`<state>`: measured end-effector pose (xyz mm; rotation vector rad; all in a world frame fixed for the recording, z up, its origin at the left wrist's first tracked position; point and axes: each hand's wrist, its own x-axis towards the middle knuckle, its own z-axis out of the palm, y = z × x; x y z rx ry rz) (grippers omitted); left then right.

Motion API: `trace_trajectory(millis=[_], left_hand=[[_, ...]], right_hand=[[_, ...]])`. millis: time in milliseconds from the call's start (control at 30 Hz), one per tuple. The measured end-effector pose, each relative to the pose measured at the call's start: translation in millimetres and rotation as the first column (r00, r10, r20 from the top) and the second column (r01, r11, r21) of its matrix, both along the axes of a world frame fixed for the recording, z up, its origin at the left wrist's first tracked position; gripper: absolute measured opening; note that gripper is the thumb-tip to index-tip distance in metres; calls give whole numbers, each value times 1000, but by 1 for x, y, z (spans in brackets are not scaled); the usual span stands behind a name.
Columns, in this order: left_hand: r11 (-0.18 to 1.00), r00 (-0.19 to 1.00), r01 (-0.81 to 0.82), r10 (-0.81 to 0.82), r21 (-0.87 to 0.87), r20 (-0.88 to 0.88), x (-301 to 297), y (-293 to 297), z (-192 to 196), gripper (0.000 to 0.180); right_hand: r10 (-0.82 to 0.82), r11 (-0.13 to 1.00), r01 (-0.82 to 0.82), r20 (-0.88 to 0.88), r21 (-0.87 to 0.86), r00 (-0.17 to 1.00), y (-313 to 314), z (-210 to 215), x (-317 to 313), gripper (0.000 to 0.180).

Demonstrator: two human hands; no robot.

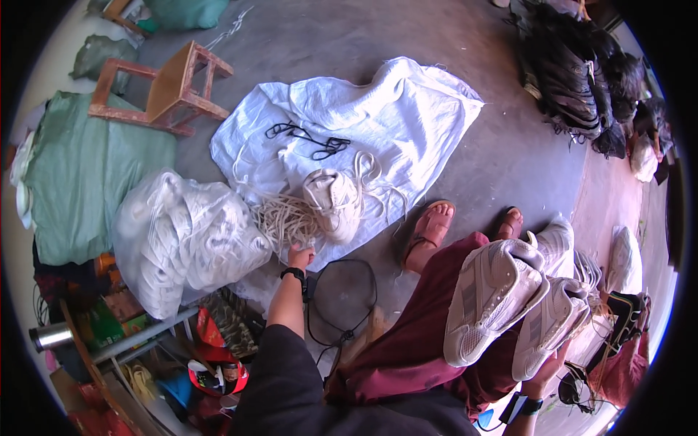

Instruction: Inspecting shoe components and preparing laces in a workshop setting.

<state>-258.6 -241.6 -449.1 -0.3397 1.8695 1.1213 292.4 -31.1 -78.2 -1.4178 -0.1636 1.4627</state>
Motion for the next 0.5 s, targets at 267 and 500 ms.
trace_trajectory(millis=[267, 500], left_hand=[[995, 999, -32, 29, 98, 32, 25, -41, 80, 18], [977, 863, -118, 190, 179, -469, 6, -47, 172, 18]], right_hand=[[2, 1000, -2, -17, 11, 1000, -18, 13, 4, 60], [19, 1000, -19, -2, 20, 1000, -23, 11, 17, 61]])
